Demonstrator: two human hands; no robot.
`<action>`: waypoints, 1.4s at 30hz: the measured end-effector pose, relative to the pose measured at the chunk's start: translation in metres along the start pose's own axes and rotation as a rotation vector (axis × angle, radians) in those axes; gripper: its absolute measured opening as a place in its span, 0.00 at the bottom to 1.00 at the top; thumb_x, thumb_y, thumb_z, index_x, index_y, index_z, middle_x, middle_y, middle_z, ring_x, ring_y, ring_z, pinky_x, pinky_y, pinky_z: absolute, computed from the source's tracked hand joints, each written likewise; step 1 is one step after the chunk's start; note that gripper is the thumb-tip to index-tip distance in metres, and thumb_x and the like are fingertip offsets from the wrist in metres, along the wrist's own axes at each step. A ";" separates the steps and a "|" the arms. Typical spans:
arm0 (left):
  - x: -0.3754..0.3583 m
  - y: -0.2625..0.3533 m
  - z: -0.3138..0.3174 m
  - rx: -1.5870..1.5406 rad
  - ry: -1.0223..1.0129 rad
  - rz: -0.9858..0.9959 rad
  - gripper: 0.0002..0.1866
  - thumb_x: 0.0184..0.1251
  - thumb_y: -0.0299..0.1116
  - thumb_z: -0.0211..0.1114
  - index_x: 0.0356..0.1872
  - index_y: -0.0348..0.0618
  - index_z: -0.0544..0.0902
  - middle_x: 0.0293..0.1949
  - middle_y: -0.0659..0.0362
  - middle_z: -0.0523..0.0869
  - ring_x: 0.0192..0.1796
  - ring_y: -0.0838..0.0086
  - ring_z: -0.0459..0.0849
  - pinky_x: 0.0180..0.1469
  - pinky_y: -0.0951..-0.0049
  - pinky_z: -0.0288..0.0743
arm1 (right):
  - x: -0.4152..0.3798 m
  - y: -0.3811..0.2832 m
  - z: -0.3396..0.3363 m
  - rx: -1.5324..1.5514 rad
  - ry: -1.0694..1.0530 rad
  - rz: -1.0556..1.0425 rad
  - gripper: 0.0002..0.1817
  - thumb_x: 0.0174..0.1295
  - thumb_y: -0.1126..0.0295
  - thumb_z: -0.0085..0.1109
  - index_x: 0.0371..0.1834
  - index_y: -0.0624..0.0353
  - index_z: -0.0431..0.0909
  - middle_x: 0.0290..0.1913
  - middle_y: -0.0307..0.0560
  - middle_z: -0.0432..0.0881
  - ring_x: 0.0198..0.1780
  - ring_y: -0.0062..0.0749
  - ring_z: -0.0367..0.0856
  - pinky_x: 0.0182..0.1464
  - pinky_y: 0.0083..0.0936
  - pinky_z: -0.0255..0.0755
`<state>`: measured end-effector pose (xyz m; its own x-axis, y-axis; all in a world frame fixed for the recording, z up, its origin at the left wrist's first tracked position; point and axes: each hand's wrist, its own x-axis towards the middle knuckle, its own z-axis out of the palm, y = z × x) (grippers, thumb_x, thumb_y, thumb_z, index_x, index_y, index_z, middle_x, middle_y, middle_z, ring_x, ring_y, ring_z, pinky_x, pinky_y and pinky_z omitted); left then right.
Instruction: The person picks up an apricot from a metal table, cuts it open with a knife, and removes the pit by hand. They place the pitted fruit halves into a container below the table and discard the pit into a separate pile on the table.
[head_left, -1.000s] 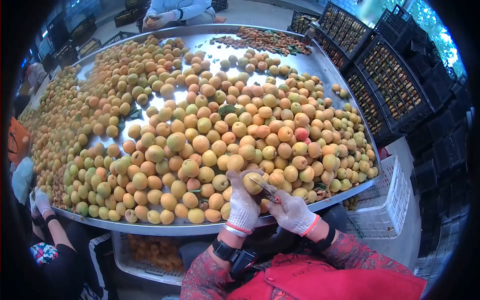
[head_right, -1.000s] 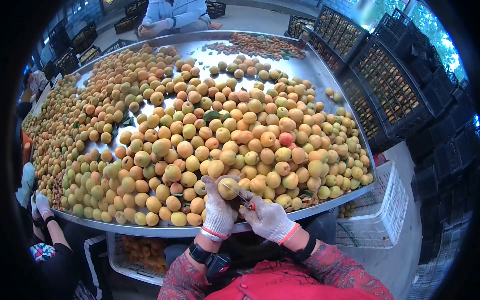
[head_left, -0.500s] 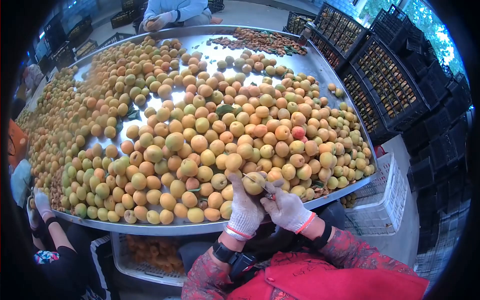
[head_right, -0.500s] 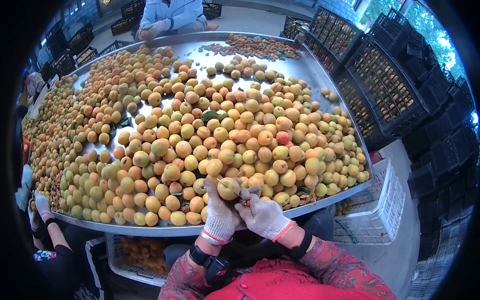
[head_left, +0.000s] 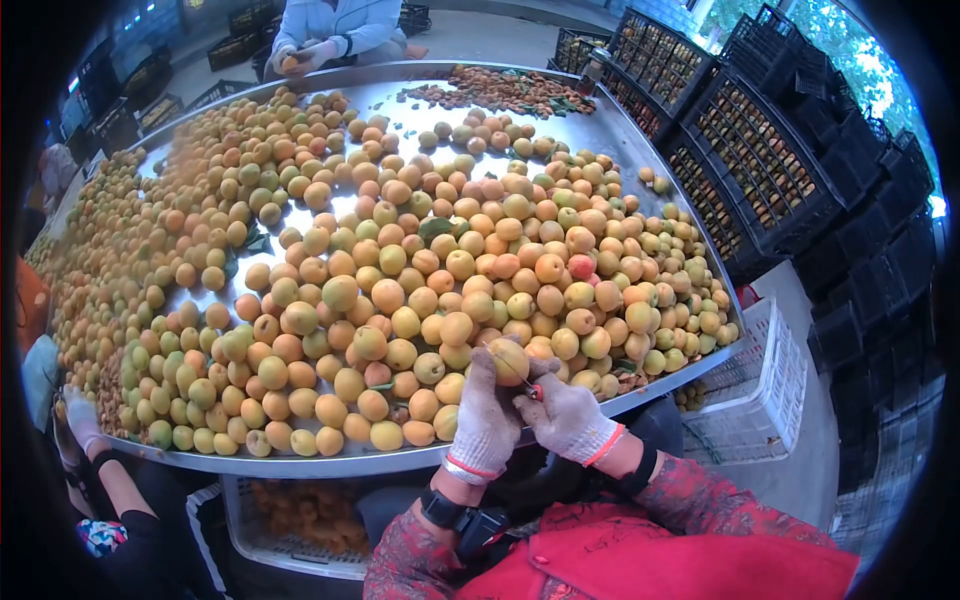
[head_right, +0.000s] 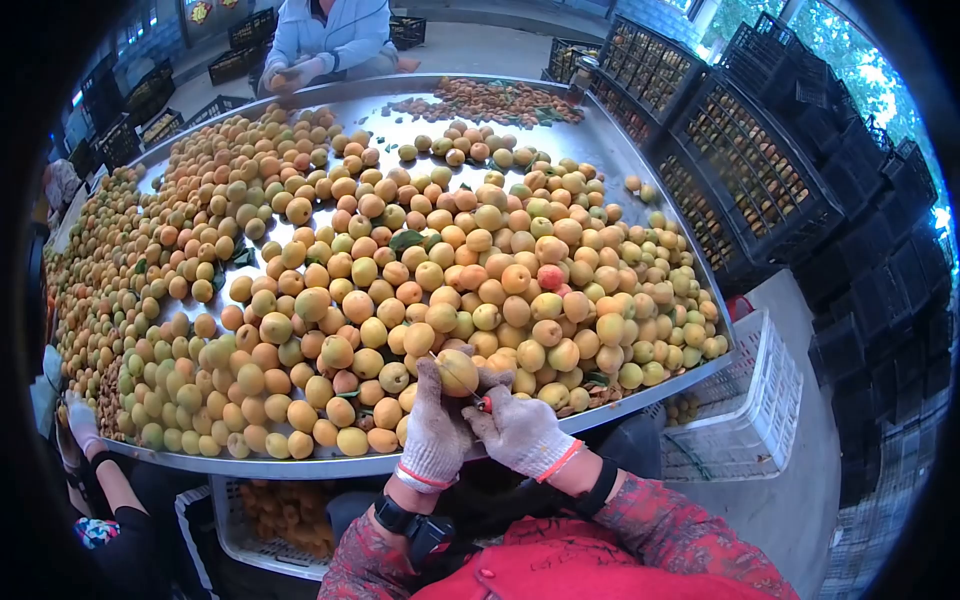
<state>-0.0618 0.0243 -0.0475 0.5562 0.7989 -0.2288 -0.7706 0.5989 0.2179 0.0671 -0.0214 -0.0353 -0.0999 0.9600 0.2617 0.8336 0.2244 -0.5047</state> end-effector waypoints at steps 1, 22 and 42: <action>-0.001 0.002 0.001 0.007 -0.019 -0.012 0.28 0.77 0.50 0.52 0.64 0.37 0.66 0.52 0.49 0.81 0.57 0.64 0.81 0.61 0.64 0.75 | 0.000 0.000 0.001 -0.019 -0.006 0.002 0.17 0.64 0.58 0.62 0.38 0.62 0.72 0.18 0.53 0.78 0.23 0.53 0.81 0.23 0.43 0.73; 0.003 0.002 -0.010 0.232 -0.066 0.161 0.28 0.76 0.51 0.55 0.65 0.41 0.67 0.57 0.49 0.79 0.58 0.63 0.79 0.61 0.65 0.74 | 0.006 -0.005 -0.010 0.207 -0.091 0.139 0.12 0.65 0.65 0.61 0.40 0.63 0.73 0.23 0.59 0.80 0.29 0.60 0.82 0.29 0.46 0.75; 0.003 0.006 -0.002 0.656 -0.085 0.329 0.35 0.72 0.58 0.58 0.65 0.38 0.65 0.59 0.46 0.78 0.61 0.63 0.77 0.65 0.63 0.70 | 0.006 -0.006 -0.015 0.183 -0.102 0.148 0.15 0.65 0.60 0.61 0.37 0.62 0.72 0.21 0.58 0.80 0.27 0.56 0.83 0.27 0.45 0.74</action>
<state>-0.0648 0.0300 -0.0484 0.3708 0.9286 0.0147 -0.5723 0.2161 0.7910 0.0696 -0.0200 -0.0184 -0.0464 0.9944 0.0947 0.7320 0.0983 -0.6742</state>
